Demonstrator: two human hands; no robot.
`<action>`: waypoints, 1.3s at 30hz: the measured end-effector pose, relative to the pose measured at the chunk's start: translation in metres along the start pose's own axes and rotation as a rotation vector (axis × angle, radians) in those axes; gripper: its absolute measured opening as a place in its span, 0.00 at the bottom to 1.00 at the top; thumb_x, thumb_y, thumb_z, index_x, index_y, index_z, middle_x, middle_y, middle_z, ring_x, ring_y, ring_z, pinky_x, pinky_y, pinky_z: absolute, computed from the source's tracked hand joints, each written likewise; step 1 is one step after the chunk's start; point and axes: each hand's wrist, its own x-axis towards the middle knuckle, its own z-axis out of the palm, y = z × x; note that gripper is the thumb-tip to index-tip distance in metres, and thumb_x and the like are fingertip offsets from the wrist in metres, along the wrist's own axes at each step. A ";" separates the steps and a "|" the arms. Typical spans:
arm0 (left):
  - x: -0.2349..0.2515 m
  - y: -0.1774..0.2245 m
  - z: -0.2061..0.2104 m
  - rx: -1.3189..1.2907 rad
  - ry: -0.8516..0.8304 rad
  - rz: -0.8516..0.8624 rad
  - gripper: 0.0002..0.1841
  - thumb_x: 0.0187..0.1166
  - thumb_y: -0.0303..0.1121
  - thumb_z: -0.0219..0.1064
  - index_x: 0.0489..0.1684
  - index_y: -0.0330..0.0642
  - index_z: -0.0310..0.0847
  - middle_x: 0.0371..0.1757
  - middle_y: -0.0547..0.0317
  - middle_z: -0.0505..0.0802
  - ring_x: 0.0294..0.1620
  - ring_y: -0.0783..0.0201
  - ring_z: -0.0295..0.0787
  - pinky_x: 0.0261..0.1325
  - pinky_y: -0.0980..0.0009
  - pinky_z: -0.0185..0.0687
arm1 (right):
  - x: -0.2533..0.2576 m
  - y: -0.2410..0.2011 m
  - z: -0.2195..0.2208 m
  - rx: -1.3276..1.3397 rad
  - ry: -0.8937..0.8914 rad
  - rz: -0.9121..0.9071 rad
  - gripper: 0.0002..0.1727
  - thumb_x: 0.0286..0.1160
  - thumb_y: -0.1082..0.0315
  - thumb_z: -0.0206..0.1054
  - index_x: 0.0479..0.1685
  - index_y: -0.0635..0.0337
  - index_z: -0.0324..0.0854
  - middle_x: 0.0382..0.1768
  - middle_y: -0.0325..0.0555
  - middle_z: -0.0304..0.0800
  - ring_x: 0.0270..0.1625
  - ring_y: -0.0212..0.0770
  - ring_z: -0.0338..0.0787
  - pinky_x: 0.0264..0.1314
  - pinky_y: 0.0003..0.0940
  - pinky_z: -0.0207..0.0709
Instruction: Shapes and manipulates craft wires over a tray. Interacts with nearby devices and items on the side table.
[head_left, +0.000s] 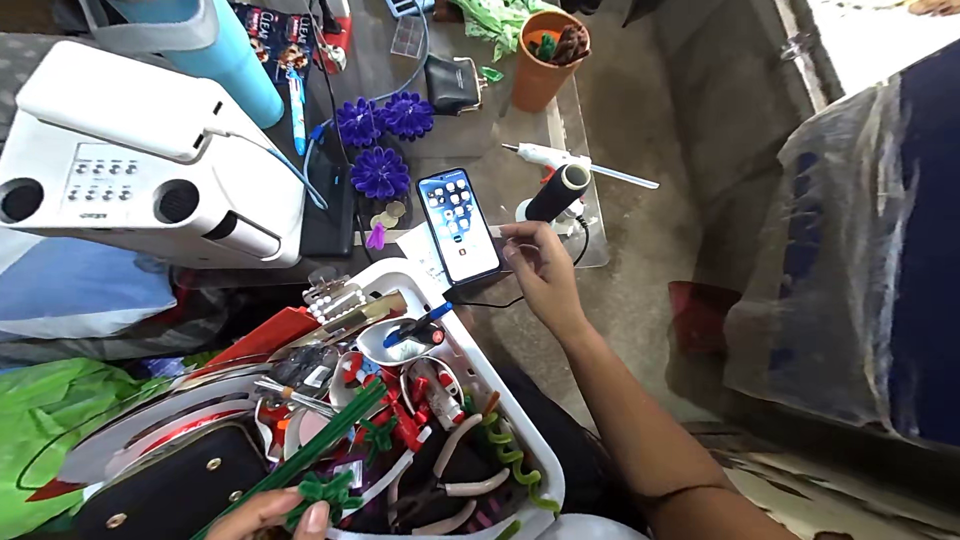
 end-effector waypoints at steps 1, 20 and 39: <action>0.000 0.000 0.000 0.000 -0.003 0.000 0.12 0.76 0.29 0.74 0.52 0.58 0.86 0.51 0.86 0.92 0.52 0.83 0.87 0.57 0.81 0.84 | -0.002 -0.001 -0.002 -0.028 -0.001 -0.046 0.14 0.83 0.72 0.61 0.63 0.65 0.81 0.57 0.51 0.87 0.56 0.37 0.89 0.59 0.34 0.85; -0.001 0.003 0.002 -0.021 0.003 0.010 0.12 0.76 0.29 0.74 0.53 0.58 0.86 0.50 0.85 0.92 0.52 0.82 0.88 0.58 0.80 0.85 | -0.012 0.001 0.001 -0.216 0.031 -0.127 0.11 0.82 0.72 0.62 0.55 0.64 0.86 0.50 0.49 0.92 0.54 0.40 0.91 0.61 0.36 0.85; -0.002 0.006 0.003 -0.012 -0.014 0.004 0.13 0.76 0.28 0.74 0.54 0.56 0.86 0.51 0.84 0.92 0.50 0.80 0.89 0.55 0.78 0.87 | -0.010 0.001 0.003 -0.331 -0.074 -0.061 0.16 0.85 0.70 0.60 0.66 0.66 0.81 0.61 0.57 0.87 0.65 0.51 0.88 0.70 0.47 0.81</action>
